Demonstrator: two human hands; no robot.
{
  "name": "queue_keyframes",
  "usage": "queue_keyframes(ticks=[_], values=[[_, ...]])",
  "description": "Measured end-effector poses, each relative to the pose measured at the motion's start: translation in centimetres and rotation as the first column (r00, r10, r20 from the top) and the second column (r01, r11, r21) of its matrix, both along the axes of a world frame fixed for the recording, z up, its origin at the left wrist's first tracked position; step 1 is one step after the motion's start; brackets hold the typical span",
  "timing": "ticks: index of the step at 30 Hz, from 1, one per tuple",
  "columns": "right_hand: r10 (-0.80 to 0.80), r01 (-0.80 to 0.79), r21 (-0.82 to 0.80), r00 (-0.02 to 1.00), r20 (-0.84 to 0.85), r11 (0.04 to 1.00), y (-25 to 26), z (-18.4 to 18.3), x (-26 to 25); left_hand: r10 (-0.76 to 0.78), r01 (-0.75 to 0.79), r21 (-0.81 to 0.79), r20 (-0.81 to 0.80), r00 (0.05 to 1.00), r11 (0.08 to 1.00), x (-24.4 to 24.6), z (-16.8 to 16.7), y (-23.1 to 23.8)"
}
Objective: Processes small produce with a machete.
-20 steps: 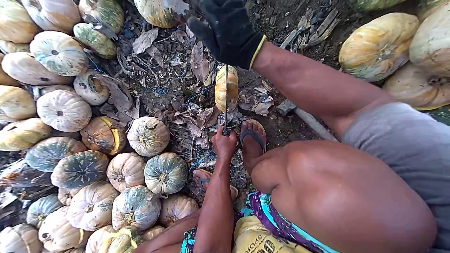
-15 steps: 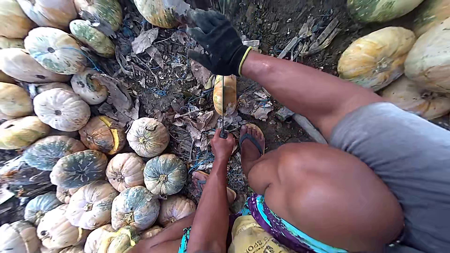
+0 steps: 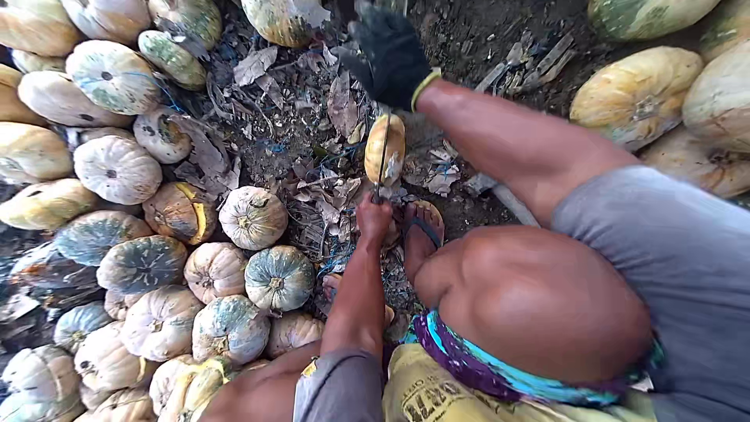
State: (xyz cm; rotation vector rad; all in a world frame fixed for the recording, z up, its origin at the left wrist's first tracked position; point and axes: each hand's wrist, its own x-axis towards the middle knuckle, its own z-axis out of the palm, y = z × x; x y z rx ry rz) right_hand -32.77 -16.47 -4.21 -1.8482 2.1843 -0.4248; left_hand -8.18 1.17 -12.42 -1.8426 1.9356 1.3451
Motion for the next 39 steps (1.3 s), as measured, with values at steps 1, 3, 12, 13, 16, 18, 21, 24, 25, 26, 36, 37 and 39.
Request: queue_keyframes(ticks=[1,3,12,13,16,18,21,24,25,26,36,37,39], values=[[0.007,-0.009,0.074,1.000,0.029,0.997,0.9,0.2,1.0,0.018,-0.018,0.005,0.004,1.000,1.000,0.1,-0.1,0.2],[0.006,-0.007,0.026,0.999,0.039,1.000,-0.5,0.6,0.4,0.004,-0.004,-0.009,0.035,0.999,1.000,-0.4,0.0,-0.7],[-0.253,0.523,-0.252,0.710,0.657,0.814,10.5,-2.4,1.1,0.067,-0.090,-0.151,-0.146,0.987,0.985,-0.7,2.7,-2.9],[-0.266,0.515,-0.221,0.707,0.655,0.828,10.3,-3.3,1.9,0.060,-0.093,-0.184,-0.175,0.983,0.979,-1.1,3.0,-4.2],[-0.223,0.443,-0.174,0.707,0.672,0.880,6.1,-3.3,4.0,0.022,-0.062,-0.246,-0.159,0.987,0.967,-3.0,2.2,-8.5],[-0.283,0.465,-0.089,0.667,0.690,0.881,2.0,-2.8,3.9,0.017,-0.054,-0.263,-0.143,0.990,0.963,-4.1,0.7,-11.2],[-0.458,0.486,0.151,0.612,0.644,0.861,-2.2,-4.2,3.0,0.042,-0.079,-0.215,-0.175,0.984,0.973,-4.4,-1.2,-13.1],[-0.501,0.509,0.190,0.591,0.632,0.840,-3.0,-4.9,3.5,0.083,-0.115,-0.136,-0.222,0.971,0.984,-4.1,-1.6,-12.6],[-0.505,0.502,0.197,0.605,0.616,0.842,-2.6,-4.9,4.0,0.096,-0.127,-0.120,-0.232,0.968,0.985,-3.7,-1.8,-11.8],[-0.498,0.491,0.188,0.637,0.589,0.850,-2.5,-4.9,4.2,0.106,-0.135,-0.107,-0.244,0.964,0.985,-3.6,-1.8,-11.5],[-0.204,0.298,-0.114,0.842,0.499,0.948,5.3,-7.2,9.2,0.216,-0.214,0.032,-0.145,0.965,0.976,2.1,2.4,-2.7],[-0.214,0.330,-0.136,0.823,0.526,0.934,5.9,-6.6,8.8,0.187,-0.187,0.013,-0.115,0.976,0.982,2.3,2.6,-2.1],[-0.224,0.423,-0.246,0.793,0.567,0.872,6.2,-3.9,7.2,0.136,-0.137,-0.015,-0.068,0.988,0.990,2.2,2.7,-1.3]])
